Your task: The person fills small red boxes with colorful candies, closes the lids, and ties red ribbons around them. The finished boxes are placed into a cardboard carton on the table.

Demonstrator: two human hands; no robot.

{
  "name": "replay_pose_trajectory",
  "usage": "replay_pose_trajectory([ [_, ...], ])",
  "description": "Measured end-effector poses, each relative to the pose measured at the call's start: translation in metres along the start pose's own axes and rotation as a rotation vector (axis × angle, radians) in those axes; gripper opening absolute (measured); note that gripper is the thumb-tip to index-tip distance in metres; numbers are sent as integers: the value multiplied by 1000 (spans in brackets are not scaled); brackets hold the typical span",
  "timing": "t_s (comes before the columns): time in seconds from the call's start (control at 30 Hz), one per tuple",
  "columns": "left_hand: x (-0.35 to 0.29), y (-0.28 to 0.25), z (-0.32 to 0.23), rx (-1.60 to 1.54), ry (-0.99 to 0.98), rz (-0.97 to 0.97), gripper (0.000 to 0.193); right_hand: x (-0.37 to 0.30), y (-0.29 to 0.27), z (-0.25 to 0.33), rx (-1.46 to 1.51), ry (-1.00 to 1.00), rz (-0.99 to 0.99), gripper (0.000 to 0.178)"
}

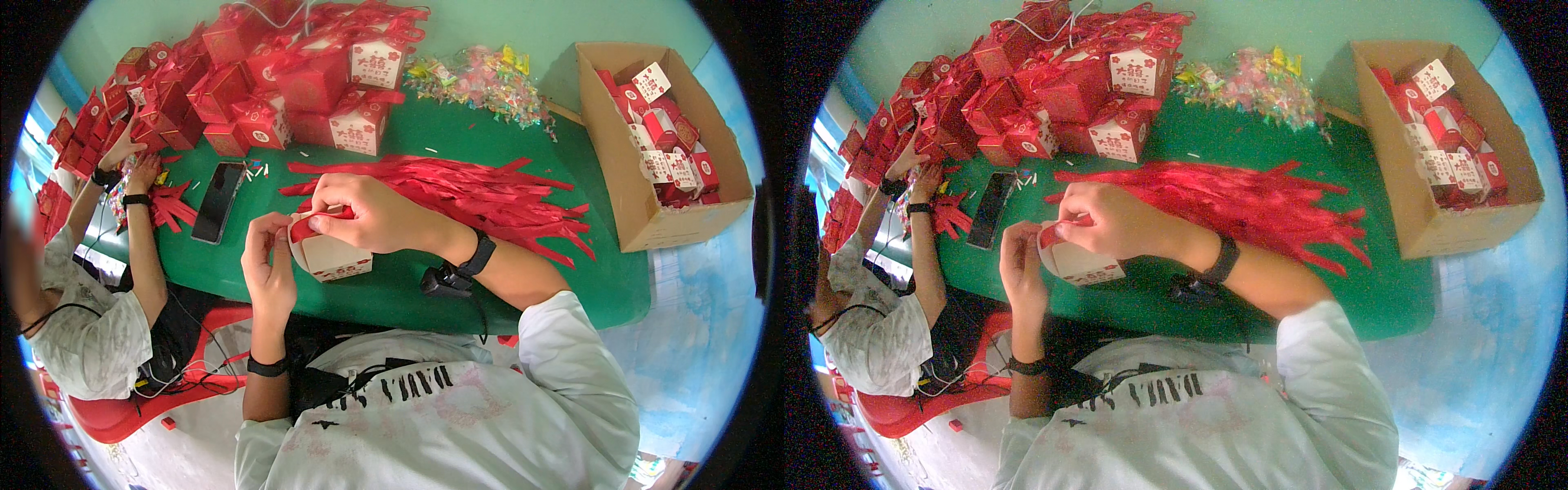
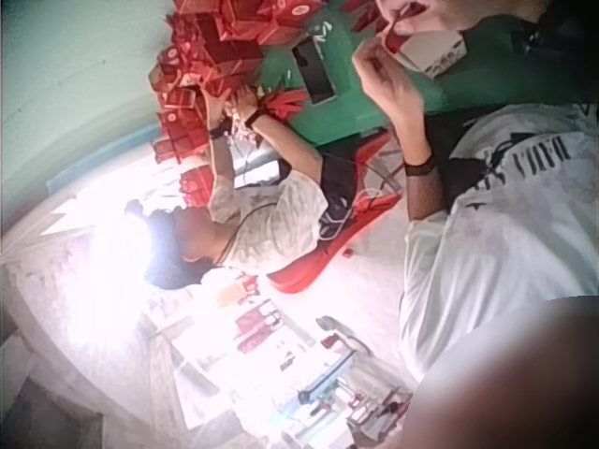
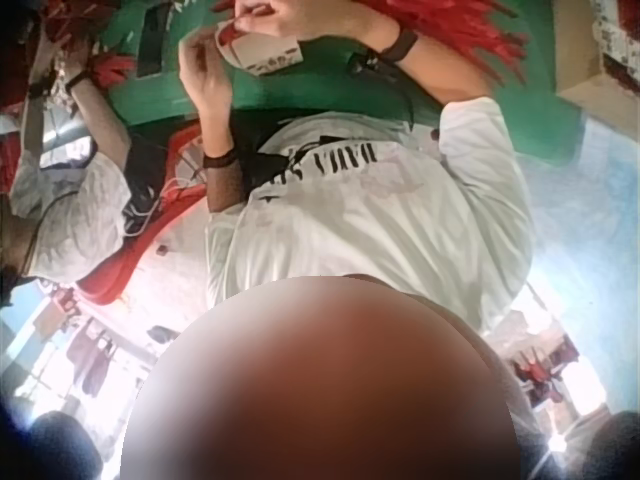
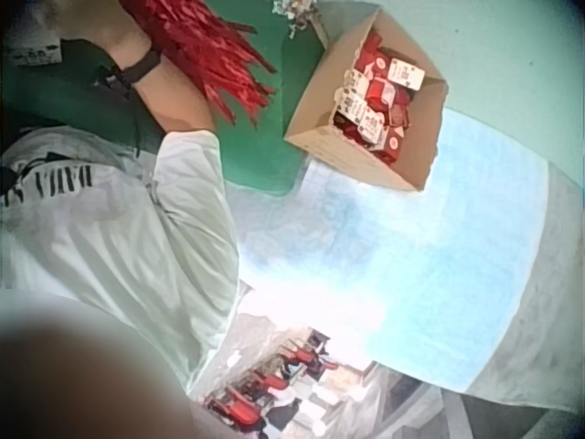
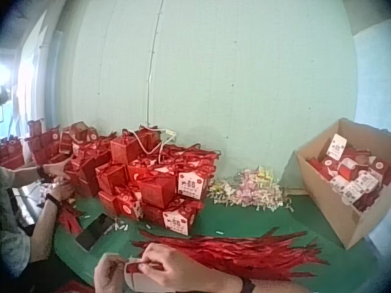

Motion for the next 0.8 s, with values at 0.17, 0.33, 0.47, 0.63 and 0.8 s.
replay_pose_trajectory([
  [0.17,1,4,14,-172,-68,-3,27,-1,-1,-4,-31,-21,2,26],
  [0.33,-2,13,29,120,-177,130,45,-2,-3,-1,-75,-36,42,28],
  [0.47,-4,9,26,700,11,197,54,-3,-4,-5,-95,-62,98,27],
  [0.63,2,-25,23,873,-51,168,51,0,-23,8,-43,-53,22,31],
  [0.8,6,-62,33,948,-161,84,45,3,-78,-1,-37,4,-100,34],
])
Point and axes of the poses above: each hand's wrist, its own x-axis towards the middle knuckle, its own y-axis out of the palm, z = x × y, the point moved 6 cm from there along x, towards the middle knuckle, and after that the axes turned 6 degrees about -y, right-handed, at the moved point
